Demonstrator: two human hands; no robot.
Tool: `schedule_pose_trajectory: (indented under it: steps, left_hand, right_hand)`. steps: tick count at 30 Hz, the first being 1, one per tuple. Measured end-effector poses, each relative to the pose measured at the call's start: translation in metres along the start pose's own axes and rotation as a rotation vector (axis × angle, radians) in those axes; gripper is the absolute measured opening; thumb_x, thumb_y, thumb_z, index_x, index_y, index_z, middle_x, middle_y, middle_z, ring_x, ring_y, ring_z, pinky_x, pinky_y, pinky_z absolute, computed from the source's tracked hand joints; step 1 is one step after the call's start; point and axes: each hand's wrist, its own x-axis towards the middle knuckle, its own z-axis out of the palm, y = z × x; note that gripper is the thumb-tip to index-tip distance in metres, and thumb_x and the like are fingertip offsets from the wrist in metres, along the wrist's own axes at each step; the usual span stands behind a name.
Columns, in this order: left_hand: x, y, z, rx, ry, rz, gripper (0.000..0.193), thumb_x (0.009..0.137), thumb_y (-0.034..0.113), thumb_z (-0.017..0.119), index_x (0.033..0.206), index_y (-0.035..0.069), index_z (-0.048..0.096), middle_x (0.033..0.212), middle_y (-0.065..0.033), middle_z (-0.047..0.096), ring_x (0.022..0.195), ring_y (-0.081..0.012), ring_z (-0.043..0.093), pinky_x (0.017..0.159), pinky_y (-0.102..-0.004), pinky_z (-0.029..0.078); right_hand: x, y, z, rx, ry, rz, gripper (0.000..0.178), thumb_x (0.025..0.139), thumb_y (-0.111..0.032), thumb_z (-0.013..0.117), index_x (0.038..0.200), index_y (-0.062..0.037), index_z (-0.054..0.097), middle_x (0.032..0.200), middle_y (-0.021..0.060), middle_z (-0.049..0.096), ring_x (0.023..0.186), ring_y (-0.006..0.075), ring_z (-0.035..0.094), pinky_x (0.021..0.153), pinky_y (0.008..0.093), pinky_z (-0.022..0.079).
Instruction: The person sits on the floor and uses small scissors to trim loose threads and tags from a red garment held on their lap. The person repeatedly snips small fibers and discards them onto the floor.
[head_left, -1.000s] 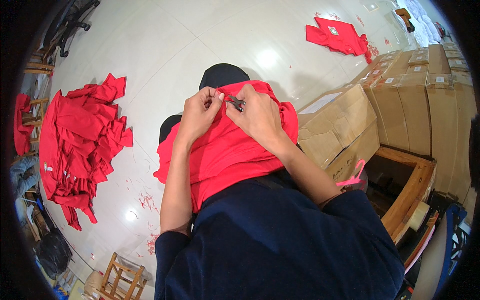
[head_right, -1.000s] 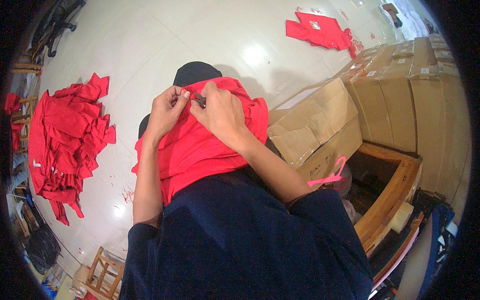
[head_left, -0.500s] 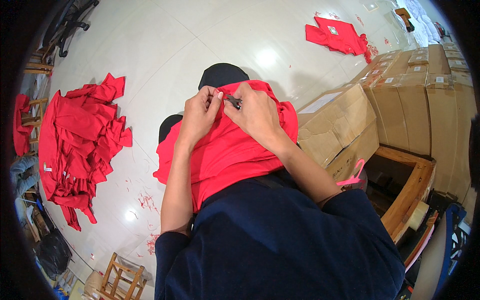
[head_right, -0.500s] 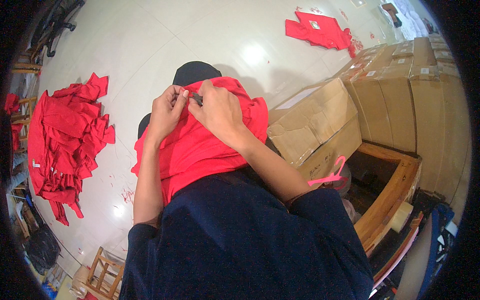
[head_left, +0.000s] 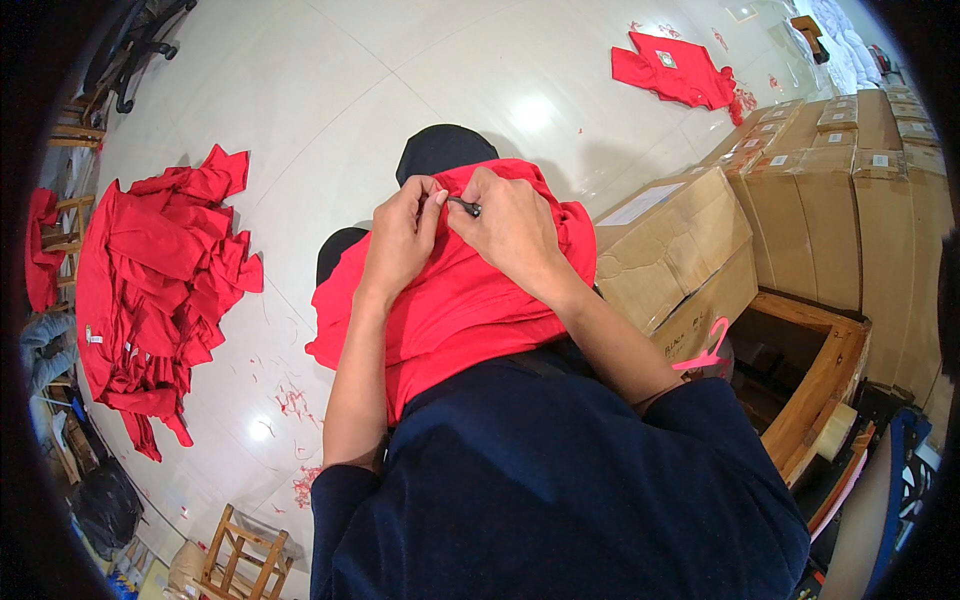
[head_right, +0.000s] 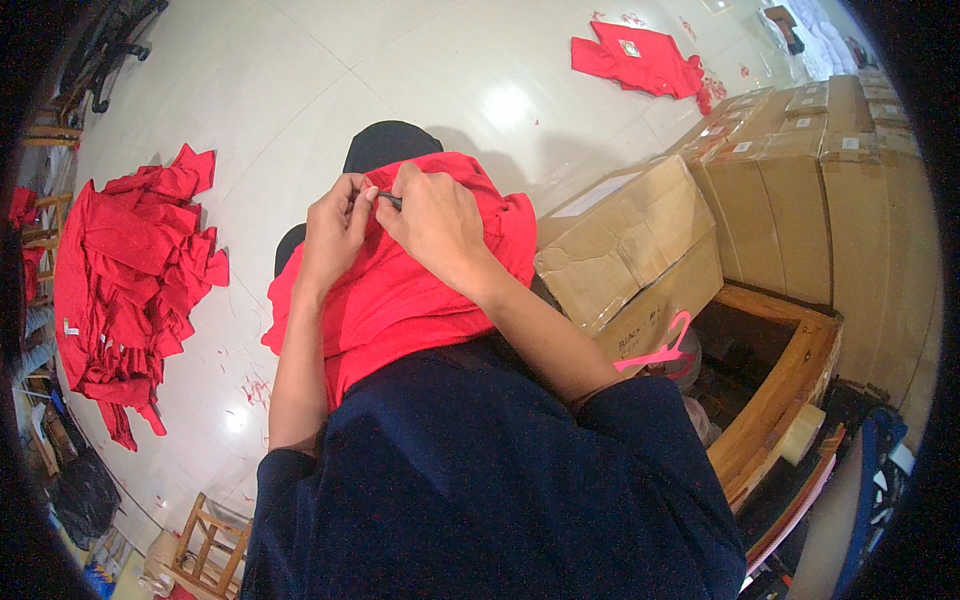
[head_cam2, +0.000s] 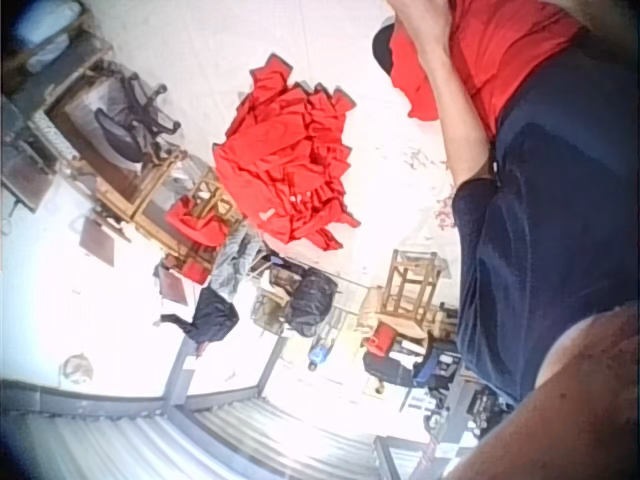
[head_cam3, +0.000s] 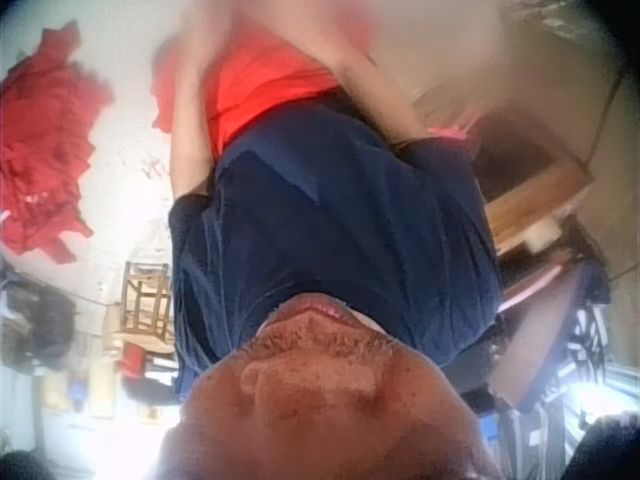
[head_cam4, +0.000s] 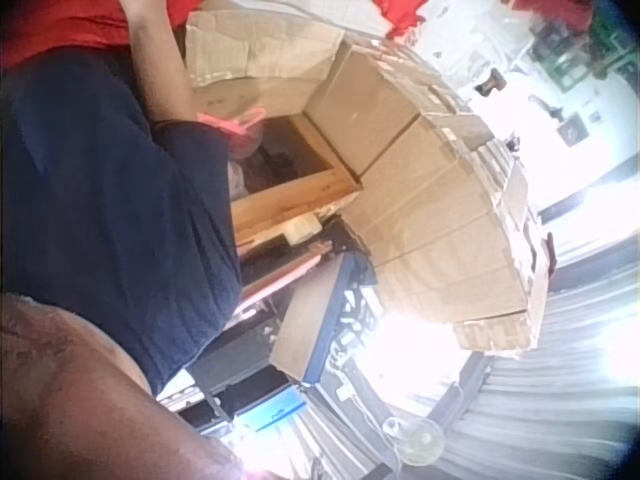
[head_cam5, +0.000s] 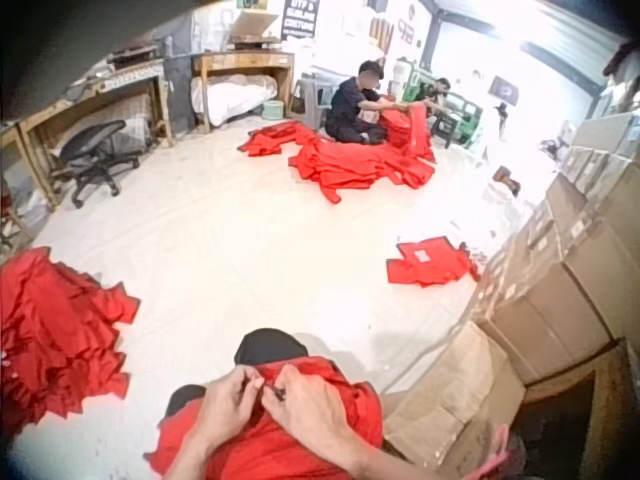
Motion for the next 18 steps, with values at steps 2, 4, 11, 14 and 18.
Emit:
schedule_pose_trajectory:
  steps: [2,4,11,14,18]
  left_hand:
    - [-0.001,0.000,0.001,-0.011,0.004,0.008,0.016,0.113,0.011,0.068,0.106,-0.003,0.066,0.076,-0.0068,0.057,0.069,-0.0108,0.045,0.061,-0.0314,0.042]
    - [-0.002,-0.001,0.001,-0.025,0.005,0.006,0.016,0.114,0.011,0.068,0.106,-0.003,0.066,0.077,-0.0055,0.057,0.069,-0.0098,0.045,0.061,-0.0307,0.042]
    - [-0.001,-0.005,0.003,-0.114,0.006,-0.069,0.017,0.115,0.013,0.066,0.105,-0.002,0.066,0.077,0.0005,0.054,0.070,-0.0065,0.044,0.060,-0.0289,0.039]
    - [-0.001,0.000,0.000,-0.079,-0.009,-0.080,0.018,0.115,0.013,0.066,0.106,-0.002,0.066,0.077,0.0000,0.055,0.070,-0.0068,0.044,0.060,-0.0292,0.039]
    - [-0.002,-0.005,0.003,-0.083,-0.003,-0.050,0.018,0.115,0.013,0.067,0.106,-0.002,0.066,0.077,-0.0016,0.056,0.069,-0.0075,0.044,0.060,-0.0297,0.039]
  right_hand:
    - [-0.002,0.002,0.001,0.007,0.007,-0.010,0.032,0.096,-0.025,0.083,0.098,0.0038,0.072,0.082,0.0260,0.076,0.079,0.0452,0.078,0.071,0.0554,0.062]
    - [-0.004,0.004,0.002,0.017,0.014,-0.006,0.033,0.095,-0.026,0.083,0.098,0.0038,0.071,0.082,0.0261,0.076,0.079,0.0449,0.078,0.071,0.0553,0.062]
    - [-0.009,0.004,0.001,0.074,0.073,0.021,0.034,0.095,-0.028,0.082,0.097,0.0034,0.070,0.080,0.0251,0.077,0.076,0.0442,0.078,0.069,0.0551,0.061]
    - [-0.009,0.004,0.001,0.080,0.088,0.010,0.033,0.095,-0.028,0.082,0.096,0.0030,0.070,0.080,0.0247,0.077,0.075,0.0441,0.078,0.069,0.0554,0.061]
    - [-0.007,0.005,0.001,0.060,0.078,-0.013,0.032,0.096,-0.028,0.082,0.096,0.0025,0.071,0.079,0.0244,0.076,0.075,0.0440,0.078,0.069,0.0554,0.061]
